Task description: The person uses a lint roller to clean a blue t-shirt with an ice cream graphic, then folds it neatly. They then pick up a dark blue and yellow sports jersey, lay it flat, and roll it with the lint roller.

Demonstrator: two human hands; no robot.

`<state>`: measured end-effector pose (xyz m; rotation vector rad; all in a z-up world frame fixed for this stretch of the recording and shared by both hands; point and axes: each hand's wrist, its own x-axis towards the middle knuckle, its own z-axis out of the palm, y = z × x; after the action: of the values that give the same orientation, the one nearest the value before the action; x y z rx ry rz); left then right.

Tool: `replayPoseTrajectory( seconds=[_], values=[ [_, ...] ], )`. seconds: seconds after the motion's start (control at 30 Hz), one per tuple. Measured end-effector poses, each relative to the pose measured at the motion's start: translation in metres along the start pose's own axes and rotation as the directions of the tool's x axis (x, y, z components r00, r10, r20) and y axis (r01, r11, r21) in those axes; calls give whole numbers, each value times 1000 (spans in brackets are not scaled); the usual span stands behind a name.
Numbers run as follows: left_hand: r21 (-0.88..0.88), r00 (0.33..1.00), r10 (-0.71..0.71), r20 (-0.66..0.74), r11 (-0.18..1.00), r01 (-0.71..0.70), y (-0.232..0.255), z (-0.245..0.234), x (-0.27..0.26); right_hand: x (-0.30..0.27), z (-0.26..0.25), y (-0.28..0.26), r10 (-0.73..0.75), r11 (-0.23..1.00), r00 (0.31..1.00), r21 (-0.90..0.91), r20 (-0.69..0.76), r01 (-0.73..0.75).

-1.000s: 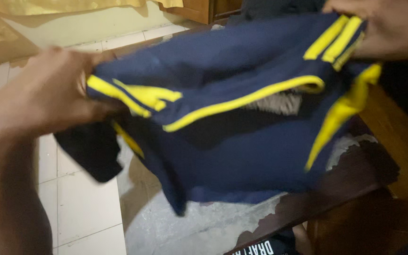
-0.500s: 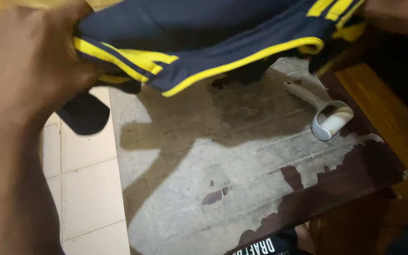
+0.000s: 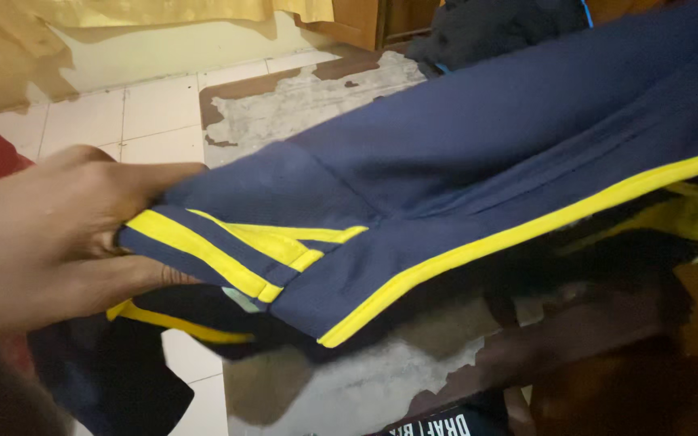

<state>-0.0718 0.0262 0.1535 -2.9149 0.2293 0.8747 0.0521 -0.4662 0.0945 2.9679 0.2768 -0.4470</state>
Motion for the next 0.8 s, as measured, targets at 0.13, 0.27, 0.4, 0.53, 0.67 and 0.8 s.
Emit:
replayPoseTrajectory(
  seconds=[0.13,0.27,0.4,0.53,0.67,0.8],
  values=[
    [-170,994,108,30,980,-101,-15,17,21,3,3,-20,77,997,993,-3,85,-77],
    [-409,870,472,-141,773,-486,-39,54,89,29,15,-46,91,996,976,8,198,-94],
    [-546,816,552,-171,637,-544,-60,98,183,88,48,-74,-336,923,937,231,90,309],
    [-505,899,405,-167,748,-431,-77,123,264,155,88,-89,-477,857,878,203,-37,474],
    [-421,921,304,-243,823,-382,-84,125,299,204,110,-90,-497,832,865,245,-66,497],
    [-422,943,255,-215,846,-325,-85,120,301,232,121,-82,-546,794,833,265,-85,547]
  ],
)
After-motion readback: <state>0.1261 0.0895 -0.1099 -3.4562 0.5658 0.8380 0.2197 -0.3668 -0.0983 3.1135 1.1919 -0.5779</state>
